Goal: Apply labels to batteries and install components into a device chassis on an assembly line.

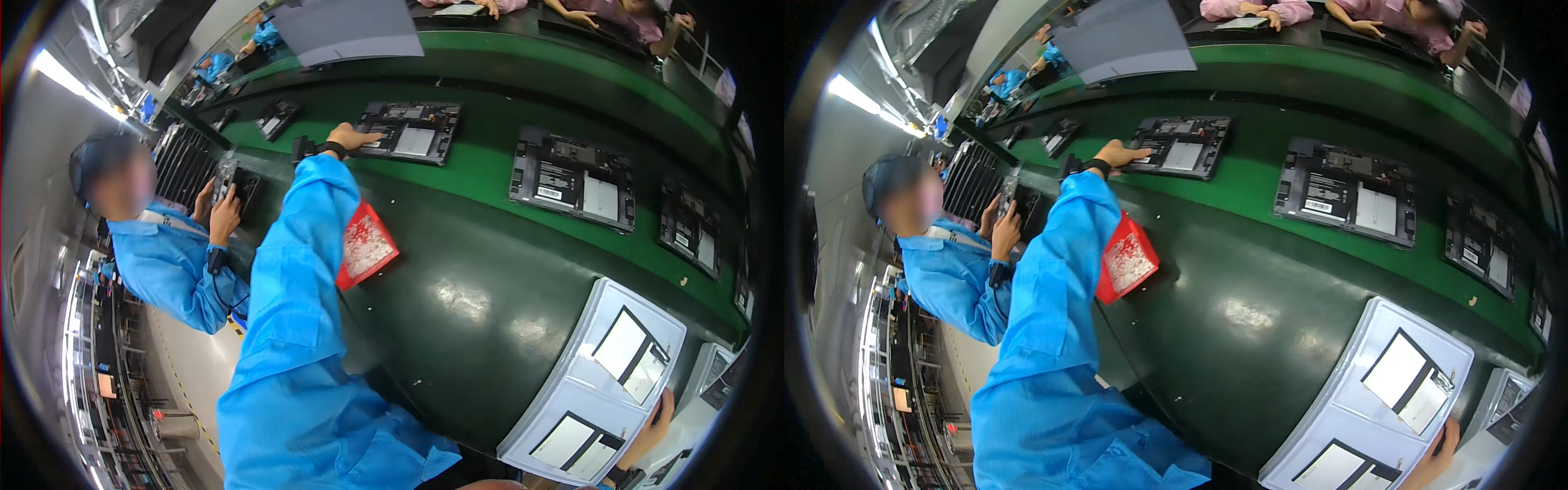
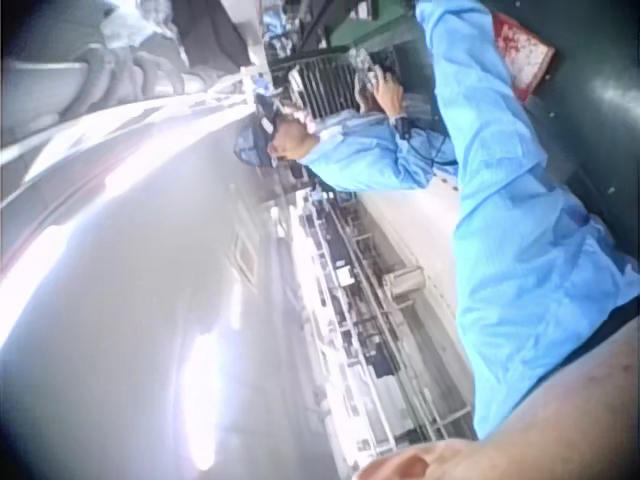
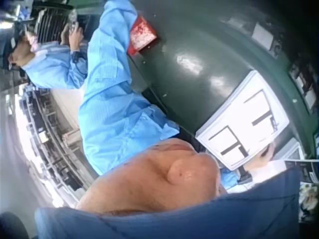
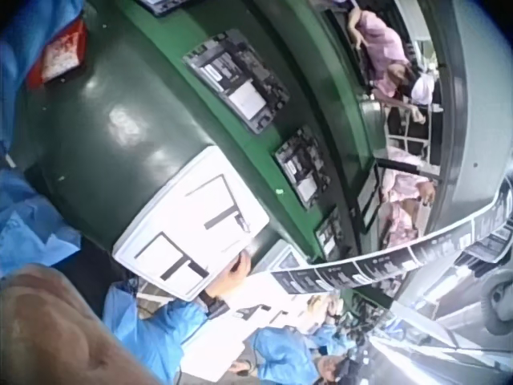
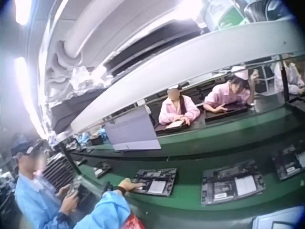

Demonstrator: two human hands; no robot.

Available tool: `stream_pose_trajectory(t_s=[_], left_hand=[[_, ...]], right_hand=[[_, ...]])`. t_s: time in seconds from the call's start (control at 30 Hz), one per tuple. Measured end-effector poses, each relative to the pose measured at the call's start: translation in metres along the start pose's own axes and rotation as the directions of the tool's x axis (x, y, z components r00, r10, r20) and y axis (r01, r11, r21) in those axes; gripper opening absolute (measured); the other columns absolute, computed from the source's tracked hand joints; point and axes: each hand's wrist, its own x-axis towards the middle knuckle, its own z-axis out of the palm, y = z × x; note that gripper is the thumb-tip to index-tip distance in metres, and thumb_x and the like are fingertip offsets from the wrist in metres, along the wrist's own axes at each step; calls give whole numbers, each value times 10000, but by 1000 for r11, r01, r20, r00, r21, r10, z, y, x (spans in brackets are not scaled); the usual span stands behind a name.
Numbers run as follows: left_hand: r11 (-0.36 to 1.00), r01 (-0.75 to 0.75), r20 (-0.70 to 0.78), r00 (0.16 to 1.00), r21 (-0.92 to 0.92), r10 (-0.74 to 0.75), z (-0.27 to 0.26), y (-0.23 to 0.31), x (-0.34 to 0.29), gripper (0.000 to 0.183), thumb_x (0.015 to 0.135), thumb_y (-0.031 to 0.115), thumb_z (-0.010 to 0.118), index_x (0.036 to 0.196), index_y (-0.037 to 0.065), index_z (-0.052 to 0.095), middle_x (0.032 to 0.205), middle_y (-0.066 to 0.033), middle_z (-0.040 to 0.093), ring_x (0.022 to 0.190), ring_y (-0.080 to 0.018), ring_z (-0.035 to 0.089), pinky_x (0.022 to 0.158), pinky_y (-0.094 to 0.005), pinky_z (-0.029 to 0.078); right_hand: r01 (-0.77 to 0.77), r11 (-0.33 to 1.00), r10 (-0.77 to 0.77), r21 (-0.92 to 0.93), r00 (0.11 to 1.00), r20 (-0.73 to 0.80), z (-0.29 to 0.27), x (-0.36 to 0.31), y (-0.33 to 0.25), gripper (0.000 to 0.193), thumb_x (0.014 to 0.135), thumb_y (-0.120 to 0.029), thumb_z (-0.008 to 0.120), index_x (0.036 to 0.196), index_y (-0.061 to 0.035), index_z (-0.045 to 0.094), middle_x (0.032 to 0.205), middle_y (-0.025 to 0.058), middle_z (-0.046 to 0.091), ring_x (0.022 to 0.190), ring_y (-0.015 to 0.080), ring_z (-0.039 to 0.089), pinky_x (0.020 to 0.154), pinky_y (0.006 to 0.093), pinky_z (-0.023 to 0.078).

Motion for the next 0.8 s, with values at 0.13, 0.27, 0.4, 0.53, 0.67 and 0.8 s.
stream_pose_trajectory(t_s=[0.13, 0.27, 0.4, 0.53, 0.67, 0.8], left_hand=[[942, 245, 396, 908, -231, -139, -20, 8, -13, 626, 686, 675, 817, 886, 92, 710, 845, -70, 692, 731, -198, 631, 592, -331, 476], [542, 341, 403, 915, -768, -4, -28, 32, -59, 413, 956, 517, 643, 1146, 150, 642, 1010, -28, 690, 886, -181, 667, 699, -399, 589], [415, 185, 240, 967, -891, 83, -54, 75, -93, 390, 1026, 392, 551, 1256, 79, 583, 1153, -91, 667, 1079, -264, 662, 906, -513, 581], [422, 57, 131, 980, -905, 147, -73, 124, -147, 358, 998, 383, 573, 1212, 99, 610, 1123, -74, 682, 1045, -233, 657, 925, -492, 550], [310, 123, 219, 929, -943, 298, -38, 179, -179, 357, 931, 409, 663, 1149, 130, 615, 1126, -63, 661, 1046, -243, 616, 968, -506, 477], [323, 151, 282, 867, -934, 412, 17, 238, -201, 327, 981, 399, 596, 1166, 130, 619, 1085, -64, 656, 1024, -244, 644, 894, -511, 542]], right_hand=[[-29, 999, 27, -44, 998, -56, -2, -1, 0, 282, 1023, -134, 539, 1232, 34, 629, 1205, 180, 679, 1057, 271, 637, 966, 352, 468], [-66, 994, 54, -83, 990, -132, 0, 3, 10, 306, 1044, -151, 522, 1246, 51, 631, 1216, 197, 678, 1096, 324, 644, 971, 357, 469], [-56, 997, 47, -48, 985, -166, 0, 7, 9, 358, 1053, -186, 506, 1297, 58, 603, 1286, 195, 652, 1184, 281, 611, 1043, 350, 432], [0, 997, 17, 76, 974, -227, -4, 7, 19, 349, 1066, -170, 467, 1304, 55, 585, 1256, 202, 651, 1144, 275, 617, 1010, 339, 444], [-10, 994, 37, 108, 966, -256, -10, 8, 24, 337, 1060, -181, 484, 1285, 42, 598, 1199, 187, 675, 1094, 263, 638, 971, 332, 467], [-55, 961, 119, 271, 967, -227, -4, 7, 29, 346, 1052, -206, 525, 1283, 39, 604, 1180, 161, 676, 1071, 220, 638, 946, 312, 481]])
